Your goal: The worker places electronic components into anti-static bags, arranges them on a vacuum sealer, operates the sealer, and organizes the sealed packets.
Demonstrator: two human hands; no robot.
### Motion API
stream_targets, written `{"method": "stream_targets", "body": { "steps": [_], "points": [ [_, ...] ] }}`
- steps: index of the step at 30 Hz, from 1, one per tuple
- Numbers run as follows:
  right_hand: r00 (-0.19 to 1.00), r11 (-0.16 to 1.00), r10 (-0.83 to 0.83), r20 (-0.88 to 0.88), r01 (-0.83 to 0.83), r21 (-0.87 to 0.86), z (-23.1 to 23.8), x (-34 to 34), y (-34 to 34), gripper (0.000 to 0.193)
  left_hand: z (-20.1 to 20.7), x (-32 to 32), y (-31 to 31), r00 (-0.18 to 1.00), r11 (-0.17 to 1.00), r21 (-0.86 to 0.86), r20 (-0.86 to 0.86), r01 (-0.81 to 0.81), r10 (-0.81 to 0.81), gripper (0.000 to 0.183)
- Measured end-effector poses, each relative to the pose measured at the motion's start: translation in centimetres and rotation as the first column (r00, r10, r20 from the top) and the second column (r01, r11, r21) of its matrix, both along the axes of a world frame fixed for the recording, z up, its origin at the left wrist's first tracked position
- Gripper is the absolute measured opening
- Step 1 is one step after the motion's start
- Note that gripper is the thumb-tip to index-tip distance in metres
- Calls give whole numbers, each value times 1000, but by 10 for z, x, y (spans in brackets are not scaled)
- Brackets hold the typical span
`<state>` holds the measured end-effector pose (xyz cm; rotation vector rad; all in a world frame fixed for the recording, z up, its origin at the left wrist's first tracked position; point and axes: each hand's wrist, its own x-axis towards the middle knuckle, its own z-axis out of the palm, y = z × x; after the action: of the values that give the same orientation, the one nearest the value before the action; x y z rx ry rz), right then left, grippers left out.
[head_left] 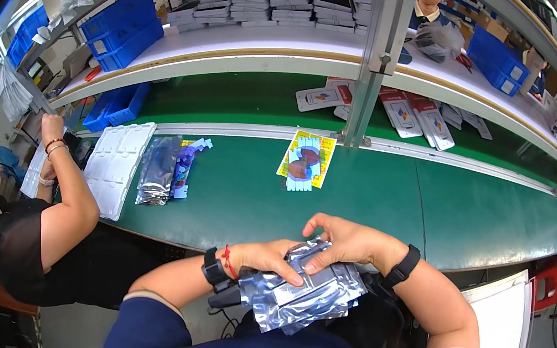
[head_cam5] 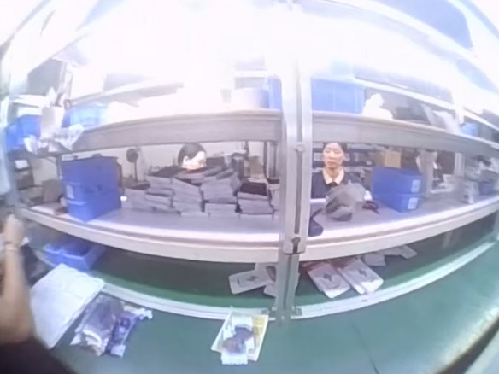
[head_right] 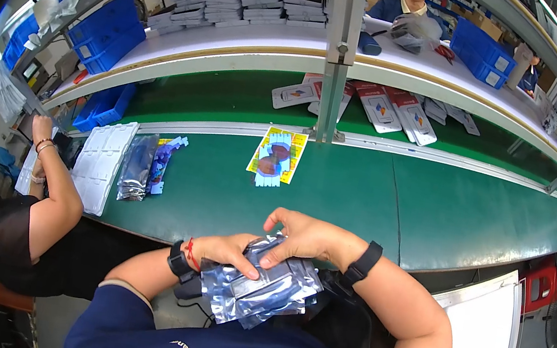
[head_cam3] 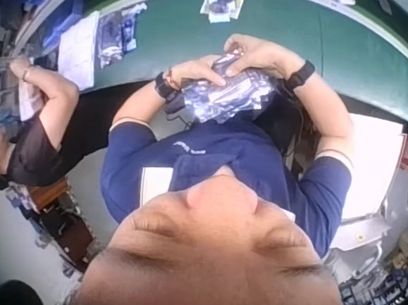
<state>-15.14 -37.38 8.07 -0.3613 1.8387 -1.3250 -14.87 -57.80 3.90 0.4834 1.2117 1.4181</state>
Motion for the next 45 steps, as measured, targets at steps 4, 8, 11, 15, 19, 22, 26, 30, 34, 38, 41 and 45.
{"method": "stream_targets", "body": {
  "steps": [4,8,11,15,19,22,26,30,34,38,41,45],
  "points": [
    [991,989,-130,44,133,-72,18,-35,-16,69,-6,22,-28,901,902,220,320,-371,292,63],
    [837,799,-359,-413,504,328,1,-107,7,74,-8,37,-47,712,703,228,454,-674,535,52],
    [814,572,-162,-558,538,619,-6,-128,-11,82,-24,29,-73,650,607,256,441,-752,620,44],
    [654,340,-180,-735,743,577,-33,-132,-56,93,-14,17,-89,580,516,267,309,-814,754,42],
    [741,462,-418,-526,672,580,-35,-156,-55,91,-18,9,-95,552,467,313,292,-827,781,42],
    [714,403,-463,-525,697,593,-20,-151,-70,88,-20,6,-100,539,440,332,324,-834,777,43],
    [617,262,-490,-615,778,572,-24,-156,-66,90,-23,5,-101,580,479,338,340,-810,741,43],
    [682,288,-482,-550,716,636,-29,-169,-75,98,-24,5,-101,558,432,369,384,-823,736,42],
    [655,278,-577,-487,719,637,-29,-181,-76,102,-28,7,-106,550,425,354,448,-833,704,40],
    [757,366,-532,-378,609,704,-29,-194,-64,97,-29,5,-105,571,425,390,441,-817,692,41],
    [740,235,-428,-519,646,727,-16,-179,-79,93,-28,8,-107,575,430,392,428,-813,697,41],
    [725,213,-373,-579,674,707,-40,-197,-69,66,-34,6,-109,594,455,397,379,-797,710,43]
  ]
}}
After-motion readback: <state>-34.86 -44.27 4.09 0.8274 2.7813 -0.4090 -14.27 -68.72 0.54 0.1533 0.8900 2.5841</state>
